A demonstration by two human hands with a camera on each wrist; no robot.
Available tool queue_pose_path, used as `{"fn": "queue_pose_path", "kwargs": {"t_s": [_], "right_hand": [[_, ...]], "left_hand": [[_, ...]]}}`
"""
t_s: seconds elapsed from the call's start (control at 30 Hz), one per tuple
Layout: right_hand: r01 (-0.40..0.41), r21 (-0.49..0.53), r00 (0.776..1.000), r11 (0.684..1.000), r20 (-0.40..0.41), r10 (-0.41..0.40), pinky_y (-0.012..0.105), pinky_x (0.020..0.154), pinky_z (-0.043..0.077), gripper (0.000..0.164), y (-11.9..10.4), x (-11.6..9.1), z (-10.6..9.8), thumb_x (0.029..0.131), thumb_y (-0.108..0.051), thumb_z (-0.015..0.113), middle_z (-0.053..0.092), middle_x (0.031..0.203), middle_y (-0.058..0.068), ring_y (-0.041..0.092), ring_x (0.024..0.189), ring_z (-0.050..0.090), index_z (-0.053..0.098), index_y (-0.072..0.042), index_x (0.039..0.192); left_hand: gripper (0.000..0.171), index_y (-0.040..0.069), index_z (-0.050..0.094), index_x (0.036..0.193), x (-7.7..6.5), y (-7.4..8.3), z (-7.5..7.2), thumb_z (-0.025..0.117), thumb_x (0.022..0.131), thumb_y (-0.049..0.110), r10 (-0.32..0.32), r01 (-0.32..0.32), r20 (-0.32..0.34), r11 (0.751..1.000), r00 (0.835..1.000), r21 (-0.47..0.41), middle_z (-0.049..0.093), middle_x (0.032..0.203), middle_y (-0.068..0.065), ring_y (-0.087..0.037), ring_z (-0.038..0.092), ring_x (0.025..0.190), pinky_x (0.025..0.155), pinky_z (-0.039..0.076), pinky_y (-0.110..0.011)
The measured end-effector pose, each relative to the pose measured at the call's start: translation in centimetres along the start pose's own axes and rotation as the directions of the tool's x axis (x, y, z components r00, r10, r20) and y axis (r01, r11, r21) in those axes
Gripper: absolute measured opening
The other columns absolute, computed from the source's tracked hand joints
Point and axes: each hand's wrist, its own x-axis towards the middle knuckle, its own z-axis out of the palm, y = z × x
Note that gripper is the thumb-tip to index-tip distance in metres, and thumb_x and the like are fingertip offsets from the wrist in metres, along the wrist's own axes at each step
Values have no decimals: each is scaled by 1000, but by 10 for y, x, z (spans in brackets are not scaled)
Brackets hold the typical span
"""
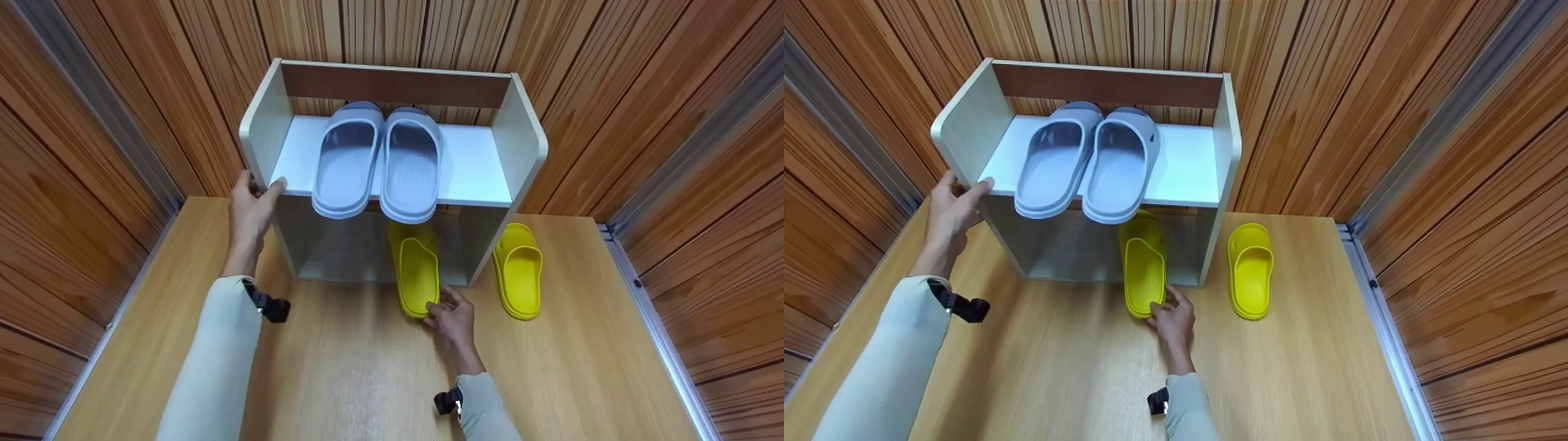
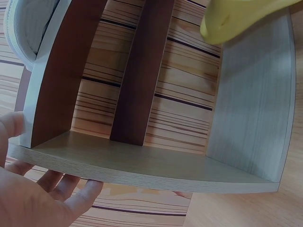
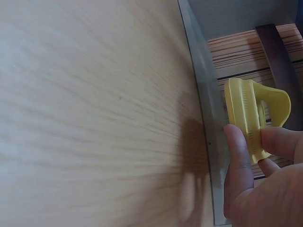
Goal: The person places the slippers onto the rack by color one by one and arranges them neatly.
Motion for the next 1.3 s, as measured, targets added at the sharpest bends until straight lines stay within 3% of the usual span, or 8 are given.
{"fn": "queue_pose_path", "kwargs": {"t_s": [0.43,0.73,1.0,1.3], "right_hand": [[-36,26,999,999,-3,36,33,66,61,46,5,11,3,92,8,64,59,122,25,23,79,68,57,3,138],[-37,51,999,998,12,37,36,69,61,41,12,14,13,92,6,65,59,122,26,26,80,68,58,6,132],[-12,92,1000,996,16,11,30,64,58,41,17,15,19,94,5,64,59,117,25,23,74,63,58,7,134],[-12,107,999,994,42,7,41,84,59,39,15,15,17,99,-1,61,58,125,26,30,94,67,55,4,137]], "left_hand": [[61,7,38,152,1,4,8,63,101,29,-8,8,20,1000,1000,-3,43,149,-18,-33,44,134,111,39,-50],[62,10,38,154,0,4,0,63,101,30,-27,27,2,1000,1000,-8,42,151,-18,-33,43,137,112,38,-51],[62,6,37,153,-2,0,-1,62,101,27,23,-22,14,1000,1000,-21,43,148,-19,-32,43,131,109,40,-49],[63,9,36,155,-1,1,-1,62,101,31,-12,12,23,1000,1000,-1,41,150,-18,-32,42,136,112,38,-51]]}}
